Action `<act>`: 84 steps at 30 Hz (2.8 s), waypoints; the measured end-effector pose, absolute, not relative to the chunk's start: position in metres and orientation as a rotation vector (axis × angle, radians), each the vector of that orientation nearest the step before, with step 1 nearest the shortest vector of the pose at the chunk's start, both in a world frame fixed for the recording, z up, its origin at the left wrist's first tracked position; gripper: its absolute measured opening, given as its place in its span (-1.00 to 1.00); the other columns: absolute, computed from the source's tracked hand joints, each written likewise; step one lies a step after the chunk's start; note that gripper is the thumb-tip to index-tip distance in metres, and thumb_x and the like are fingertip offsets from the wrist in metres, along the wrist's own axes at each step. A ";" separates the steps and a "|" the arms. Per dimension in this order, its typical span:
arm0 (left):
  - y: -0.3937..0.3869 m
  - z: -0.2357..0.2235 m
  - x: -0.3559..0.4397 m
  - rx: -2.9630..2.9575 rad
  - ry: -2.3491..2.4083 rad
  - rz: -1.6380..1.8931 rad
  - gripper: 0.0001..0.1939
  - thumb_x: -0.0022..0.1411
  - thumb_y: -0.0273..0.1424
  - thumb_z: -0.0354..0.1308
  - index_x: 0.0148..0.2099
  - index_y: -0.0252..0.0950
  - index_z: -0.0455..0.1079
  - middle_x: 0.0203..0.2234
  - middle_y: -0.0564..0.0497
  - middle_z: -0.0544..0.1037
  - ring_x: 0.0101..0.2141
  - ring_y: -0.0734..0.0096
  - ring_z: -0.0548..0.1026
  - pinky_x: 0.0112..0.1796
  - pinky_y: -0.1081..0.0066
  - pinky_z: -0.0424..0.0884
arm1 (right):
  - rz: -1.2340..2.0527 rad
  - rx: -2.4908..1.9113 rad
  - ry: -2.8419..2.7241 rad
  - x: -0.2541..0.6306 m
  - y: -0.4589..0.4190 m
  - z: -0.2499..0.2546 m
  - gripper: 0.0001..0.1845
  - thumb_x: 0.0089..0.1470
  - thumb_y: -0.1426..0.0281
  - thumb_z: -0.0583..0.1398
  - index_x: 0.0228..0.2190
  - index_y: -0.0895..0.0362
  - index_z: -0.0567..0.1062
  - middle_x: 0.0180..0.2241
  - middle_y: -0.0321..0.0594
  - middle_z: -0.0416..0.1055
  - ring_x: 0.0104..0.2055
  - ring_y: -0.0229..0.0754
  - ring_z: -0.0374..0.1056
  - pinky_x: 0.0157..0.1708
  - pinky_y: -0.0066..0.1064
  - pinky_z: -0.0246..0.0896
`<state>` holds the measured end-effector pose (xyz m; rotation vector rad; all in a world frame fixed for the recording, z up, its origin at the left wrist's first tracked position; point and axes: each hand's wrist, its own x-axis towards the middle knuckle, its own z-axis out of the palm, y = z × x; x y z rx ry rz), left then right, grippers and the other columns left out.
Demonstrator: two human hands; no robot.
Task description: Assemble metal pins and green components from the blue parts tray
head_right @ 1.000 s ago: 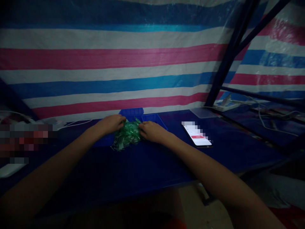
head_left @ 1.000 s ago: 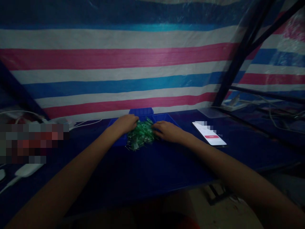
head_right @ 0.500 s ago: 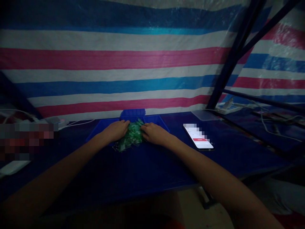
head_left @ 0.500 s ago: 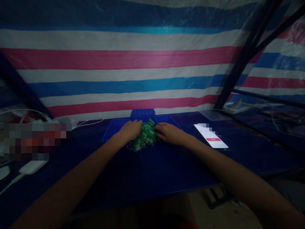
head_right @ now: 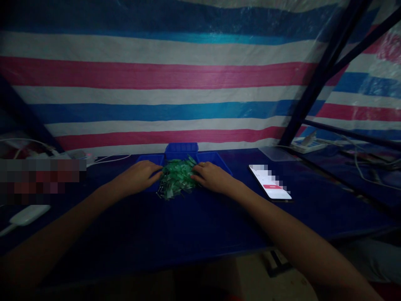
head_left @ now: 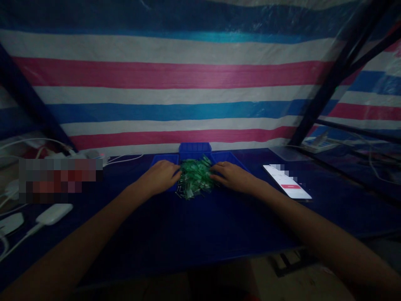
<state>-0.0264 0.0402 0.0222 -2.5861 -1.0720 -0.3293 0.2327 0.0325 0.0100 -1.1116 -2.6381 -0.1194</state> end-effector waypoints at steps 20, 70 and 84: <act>0.029 -0.006 -0.012 -2.424 -1.214 -0.389 -0.63 0.23 -0.32 -0.13 -0.06 -0.49 0.27 -0.34 -0.15 0.40 -0.28 0.26 0.34 -0.23 0.29 0.27 | -0.277 -1.130 -2.566 0.223 0.021 0.012 -0.44 0.00 0.05 0.08 -0.11 0.22 0.35 -0.09 0.03 0.30 -0.03 0.01 0.18 -0.06 -0.17 0.09; -0.015 0.008 0.004 -3.501 -1.792 -0.095 -0.62 0.11 -0.12 -0.02 -0.35 -0.39 0.32 -0.64 0.05 0.37 -0.69 0.54 0.33 -0.70 0.57 0.22 | 1.057 -0.958 -2.240 0.215 -0.008 0.037 -0.81 0.05 0.27 0.08 -0.40 0.16 0.31 -0.53 -0.31 0.35 -0.49 -0.30 0.31 -0.46 -0.41 0.23; -0.010 0.013 0.001 -3.893 -1.496 -0.042 -0.88 0.09 -0.48 -0.09 -0.33 -0.36 0.25 -0.47 0.02 0.40 -0.53 0.53 0.38 -0.58 0.54 0.38 | 1.319 -1.038 -2.669 0.213 -0.006 0.022 -0.85 0.00 0.35 0.11 -0.39 0.19 0.28 -0.55 -0.31 0.33 -0.53 -0.32 0.31 -0.55 -0.48 0.23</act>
